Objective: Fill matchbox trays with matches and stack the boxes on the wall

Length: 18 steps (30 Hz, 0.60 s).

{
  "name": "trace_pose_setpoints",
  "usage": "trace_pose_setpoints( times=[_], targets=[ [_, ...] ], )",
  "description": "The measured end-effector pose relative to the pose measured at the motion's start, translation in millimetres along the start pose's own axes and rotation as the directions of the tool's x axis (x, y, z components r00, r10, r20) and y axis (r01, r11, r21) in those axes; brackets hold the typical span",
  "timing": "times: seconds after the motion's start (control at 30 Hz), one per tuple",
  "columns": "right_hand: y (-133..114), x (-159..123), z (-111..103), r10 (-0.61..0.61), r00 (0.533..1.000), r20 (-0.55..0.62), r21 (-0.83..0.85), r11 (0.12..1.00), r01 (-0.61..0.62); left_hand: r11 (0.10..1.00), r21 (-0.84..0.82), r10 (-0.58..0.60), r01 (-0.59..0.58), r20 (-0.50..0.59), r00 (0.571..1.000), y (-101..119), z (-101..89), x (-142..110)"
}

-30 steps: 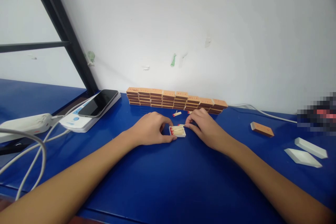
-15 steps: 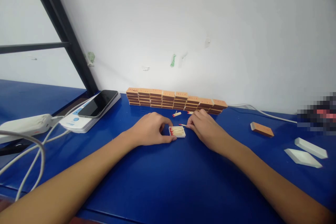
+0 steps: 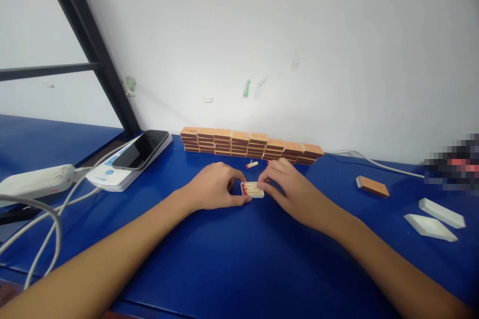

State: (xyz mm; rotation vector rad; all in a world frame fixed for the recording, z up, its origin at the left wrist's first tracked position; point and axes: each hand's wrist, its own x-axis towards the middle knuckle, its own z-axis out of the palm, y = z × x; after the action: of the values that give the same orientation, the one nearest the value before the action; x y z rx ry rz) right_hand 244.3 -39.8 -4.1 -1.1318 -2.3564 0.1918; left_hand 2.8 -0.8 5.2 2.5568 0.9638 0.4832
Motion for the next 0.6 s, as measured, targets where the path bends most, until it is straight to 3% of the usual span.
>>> trace_pose_setpoints(
  times=[0.13, 0.27, 0.6],
  targets=[
    [22.8, 11.7, 5.5, 0.017, 0.992, -0.122, -0.039, 0.999, -0.022, 1.000, 0.011, -0.006, 0.006, 0.004, 1.000, 2.7, -1.9, -0.6],
    [44.7, 20.1, 17.3, 0.025, 0.994, -0.104, -0.127, 0.991, -0.038, 1.000, 0.011, -0.006, 0.006, 0.000, 1.000, 4.5, -2.8, -1.4],
    [49.8, 18.2, 18.3, 0.021, 0.996, -0.091, -0.168, 0.985, -0.036, 0.999, 0.032, 0.010, -0.010, -0.004, 1.000, 3.4, -2.2, -1.5]
  ],
)
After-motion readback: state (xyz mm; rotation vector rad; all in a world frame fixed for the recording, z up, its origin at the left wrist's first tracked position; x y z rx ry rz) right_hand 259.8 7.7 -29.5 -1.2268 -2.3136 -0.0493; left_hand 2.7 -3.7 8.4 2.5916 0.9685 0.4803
